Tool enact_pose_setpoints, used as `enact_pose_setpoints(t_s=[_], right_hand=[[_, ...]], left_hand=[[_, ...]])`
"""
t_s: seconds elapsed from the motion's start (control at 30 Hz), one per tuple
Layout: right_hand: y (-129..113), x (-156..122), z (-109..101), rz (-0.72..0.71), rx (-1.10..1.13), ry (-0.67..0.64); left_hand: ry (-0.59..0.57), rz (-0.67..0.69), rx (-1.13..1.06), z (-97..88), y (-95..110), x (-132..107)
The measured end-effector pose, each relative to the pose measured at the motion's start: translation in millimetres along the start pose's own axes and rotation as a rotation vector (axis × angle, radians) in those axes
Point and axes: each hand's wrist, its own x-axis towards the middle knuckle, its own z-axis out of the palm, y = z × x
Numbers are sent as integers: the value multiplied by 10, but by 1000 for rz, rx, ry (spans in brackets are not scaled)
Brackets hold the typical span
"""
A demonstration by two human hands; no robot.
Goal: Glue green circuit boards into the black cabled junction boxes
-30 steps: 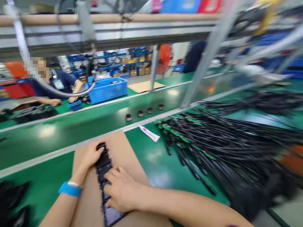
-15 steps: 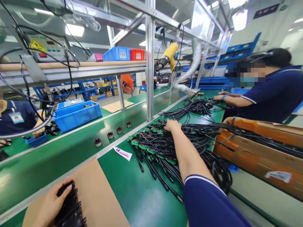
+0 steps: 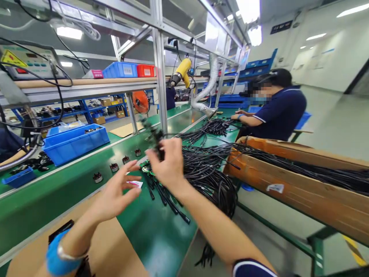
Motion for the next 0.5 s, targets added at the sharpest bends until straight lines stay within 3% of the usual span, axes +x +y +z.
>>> enact_pose_setpoints(t_s=[0.07, 0.1, 0.2, 0.3, 0.37, 0.43, 0.5], right_hand=[[-436, -351, 36, 41, 222, -34], [-594, -492, 28, 11, 328, -106], [-812, -700, -189, -224, 545, -409], [-660, -566, -561, -353, 636, -621], [-415, -364, -663, -188, 616, -535], [-162, -189, -529, -89, 528, -451], [7, -138, -220, -37, 530, -627]], left_hand=[[21, 72, -32, 290, 95, 81], [63, 94, -23, 343, 81, 61], [203, 126, 19, 159, -34, -130], [290, 169, 26, -284, 4, -395], [289, 266, -11, -557, 155, -553], [233, 387, -12, -748, 350, -668], [221, 421, 78, -859, 524, -734]])
